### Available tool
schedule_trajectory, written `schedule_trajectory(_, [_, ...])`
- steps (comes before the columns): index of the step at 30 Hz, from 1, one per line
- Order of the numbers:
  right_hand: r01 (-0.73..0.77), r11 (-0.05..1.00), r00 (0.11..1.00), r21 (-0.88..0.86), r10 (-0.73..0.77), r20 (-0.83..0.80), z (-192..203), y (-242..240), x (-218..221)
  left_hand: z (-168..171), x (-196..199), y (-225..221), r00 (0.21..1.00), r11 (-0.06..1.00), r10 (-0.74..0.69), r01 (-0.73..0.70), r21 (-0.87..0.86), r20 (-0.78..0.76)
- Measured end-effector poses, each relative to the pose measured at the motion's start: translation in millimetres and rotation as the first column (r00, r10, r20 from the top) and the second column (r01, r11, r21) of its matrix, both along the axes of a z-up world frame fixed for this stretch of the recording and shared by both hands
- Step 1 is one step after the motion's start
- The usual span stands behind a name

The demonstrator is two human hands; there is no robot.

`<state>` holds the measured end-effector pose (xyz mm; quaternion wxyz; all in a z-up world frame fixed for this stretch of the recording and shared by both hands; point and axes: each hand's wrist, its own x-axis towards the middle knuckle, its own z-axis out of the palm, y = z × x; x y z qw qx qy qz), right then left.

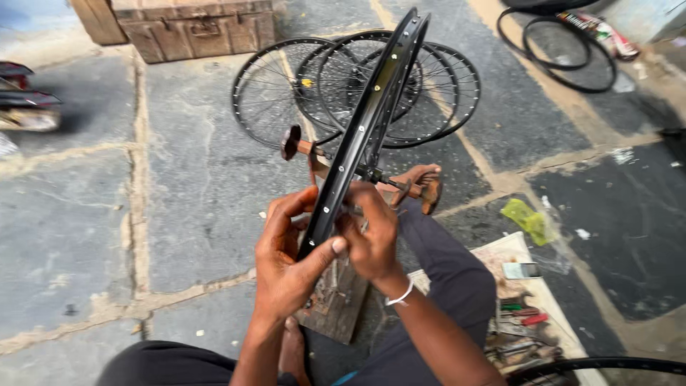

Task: The person sits on the floor and works on a bicycle wheel rim, threading spokes through the holes in the rim and onto the hub. They use their hands to position and tighten the spokes, occasionally spinning the wheel to check alignment.

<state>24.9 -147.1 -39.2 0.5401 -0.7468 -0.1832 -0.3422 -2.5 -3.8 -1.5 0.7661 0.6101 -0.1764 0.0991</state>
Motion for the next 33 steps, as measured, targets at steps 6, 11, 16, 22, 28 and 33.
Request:
schedule_trajectory(6, [-0.428, 0.9, 0.892, -0.079, 0.408, -0.194, 44, -44, 6, -4, 5, 0, 0.997, 0.999, 0.025, -0.029, 0.045, 0.071])
schedule_trajectory(11, [-0.687, 0.724, 0.697, -0.064, 0.631, -0.34, 69, -47, 16, -1, 2, 1, 0.995, 0.99, 0.047, -0.058, 0.125, 0.09])
schedule_trajectory(16, [-0.706, 0.581, 0.706, -0.406, 0.527, -0.473, 89, -48, 34, -2, 1, 7, 0.993, 0.981, 0.048, -0.068, 0.185, 0.107])
schedule_trajectory(22, [-0.536, 0.296, 0.841, -0.791, 0.11, -0.529, 86, -64, 59, -5, 1, 2, 0.999, 0.998, 0.024, -0.022, 0.056, -0.028])
schedule_trajectory(28, [-0.076, 0.89, 0.984, -0.449, 0.139, 0.109, 44, -22, 16, 1, 2, 1, 0.999, 0.999, -0.036, 0.036, -0.021, -0.029])
schedule_trajectory(33, [0.344, 0.931, 0.922, -0.121, -0.311, 0.232, 12, 31, 5, -5, 1, 1, 0.999, 0.999, -0.031, 0.03, -0.032, -0.027])
